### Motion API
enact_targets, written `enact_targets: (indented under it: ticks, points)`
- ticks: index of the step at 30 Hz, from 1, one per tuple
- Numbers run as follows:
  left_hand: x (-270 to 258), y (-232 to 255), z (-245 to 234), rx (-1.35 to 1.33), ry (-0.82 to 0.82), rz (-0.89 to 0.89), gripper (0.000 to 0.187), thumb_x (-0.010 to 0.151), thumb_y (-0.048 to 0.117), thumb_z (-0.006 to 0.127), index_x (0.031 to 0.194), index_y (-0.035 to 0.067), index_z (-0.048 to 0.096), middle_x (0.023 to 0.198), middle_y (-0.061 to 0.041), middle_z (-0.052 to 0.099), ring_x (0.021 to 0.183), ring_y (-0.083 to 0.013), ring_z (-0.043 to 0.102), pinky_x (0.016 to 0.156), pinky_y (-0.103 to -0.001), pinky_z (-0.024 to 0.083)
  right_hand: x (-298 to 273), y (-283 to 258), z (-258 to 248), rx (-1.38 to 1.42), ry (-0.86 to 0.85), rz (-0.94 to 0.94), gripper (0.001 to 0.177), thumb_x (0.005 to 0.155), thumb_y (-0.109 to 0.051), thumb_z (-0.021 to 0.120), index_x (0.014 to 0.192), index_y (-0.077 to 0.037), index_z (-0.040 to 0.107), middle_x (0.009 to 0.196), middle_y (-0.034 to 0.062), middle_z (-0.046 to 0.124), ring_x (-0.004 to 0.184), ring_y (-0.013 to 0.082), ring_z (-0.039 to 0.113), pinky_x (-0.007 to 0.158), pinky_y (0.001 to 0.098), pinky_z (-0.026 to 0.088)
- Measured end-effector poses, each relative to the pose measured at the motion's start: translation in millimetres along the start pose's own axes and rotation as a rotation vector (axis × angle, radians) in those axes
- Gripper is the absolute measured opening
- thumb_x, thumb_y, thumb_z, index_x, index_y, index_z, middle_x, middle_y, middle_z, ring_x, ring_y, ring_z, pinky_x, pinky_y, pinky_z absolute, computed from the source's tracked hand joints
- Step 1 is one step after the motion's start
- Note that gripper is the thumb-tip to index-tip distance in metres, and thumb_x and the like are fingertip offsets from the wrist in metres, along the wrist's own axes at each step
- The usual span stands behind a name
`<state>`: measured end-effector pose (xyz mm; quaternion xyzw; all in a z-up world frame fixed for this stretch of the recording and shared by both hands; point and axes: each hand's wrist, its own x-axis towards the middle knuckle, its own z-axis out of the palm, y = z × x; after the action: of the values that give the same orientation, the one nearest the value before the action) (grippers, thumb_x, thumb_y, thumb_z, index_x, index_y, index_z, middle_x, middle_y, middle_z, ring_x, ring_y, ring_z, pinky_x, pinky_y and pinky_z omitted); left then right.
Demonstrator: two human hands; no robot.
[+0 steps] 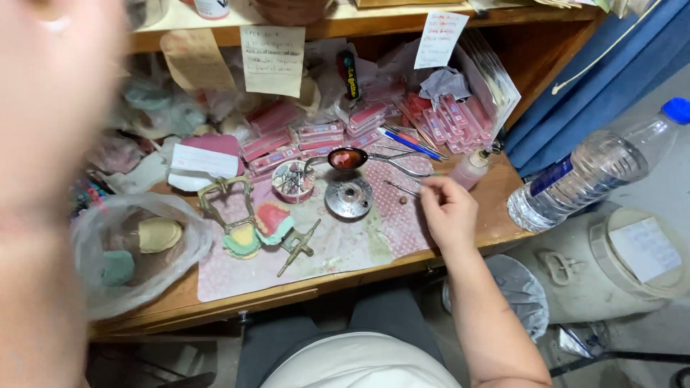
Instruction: The person is working at a dental laboratory bench, applying material to dental models using a syringe and a spatula, and filling a small bottle with liquid from a larger container.
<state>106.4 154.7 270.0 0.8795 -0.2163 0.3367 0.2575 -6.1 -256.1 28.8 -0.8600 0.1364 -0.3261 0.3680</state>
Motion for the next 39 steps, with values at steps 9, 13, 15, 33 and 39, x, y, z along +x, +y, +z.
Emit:
enact_targets:
  ticks: [9,13,15,33,39]
  points:
    - [-189,119,136,-0.083,-0.295,0.635,0.007,0.091,0.014,0.058,0.085,0.014,0.055,0.086,-0.009,0.057,0.082,-0.0285,0.056,0.070,-0.039,0.048,4,6,20,-0.498,-0.324,-0.063,0.031,0.088,-0.044,0.077,0.090,-0.014,0.072,0.090,0.0053,0.071,0.084,0.0299,0.067,0.062,0.0474,0.048]
    - [-232,126,190,0.165,-0.367,0.581,0.089,0.070,0.058,0.080,0.139,0.005,0.059,0.151,-0.019,0.053,0.140,-0.0451,0.047,0.115,-0.054,0.040,7,-3,18,-0.412,-0.334,-0.116,0.023,0.090,-0.036,0.078,0.086,-0.014,0.072,0.086,0.0029,0.071,0.082,0.0255,0.066,0.065,0.0428,0.048]
    - [-236,129,198,0.295,-0.424,0.537,0.109,0.059,0.071,0.079,0.149,0.015,0.052,0.161,-0.017,0.042,0.148,-0.0487,0.037,0.115,-0.067,0.033,9,-20,16,-0.098,-0.363,-0.234,0.017,0.089,-0.022,0.083,0.102,-0.012,0.080,0.090,0.0009,0.073,0.080,0.0157,0.065,0.075,0.0307,0.051]
    - [-241,116,228,0.354,-0.554,0.484,0.053,0.099,0.032,0.040,0.152,0.027,0.048,0.160,-0.008,0.043,0.152,-0.0557,0.028,0.117,-0.076,0.024,29,-54,25,-0.148,-0.608,-0.923,0.012,0.095,-0.004,0.072,0.107,-0.002,0.074,0.101,0.0134,0.071,0.088,0.0339,0.066,0.079,0.0443,0.054]
    - [-240,112,225,0.364,-0.544,0.499,0.055,0.099,0.032,0.040,0.153,0.026,0.047,0.159,-0.009,0.043,0.151,-0.0547,0.030,0.116,-0.075,0.026,30,-53,26,-0.260,-0.614,-0.857,0.013,0.093,-0.011,0.077,0.102,-0.004,0.073,0.091,0.0102,0.072,0.081,0.0338,0.069,0.071,0.0453,0.056]
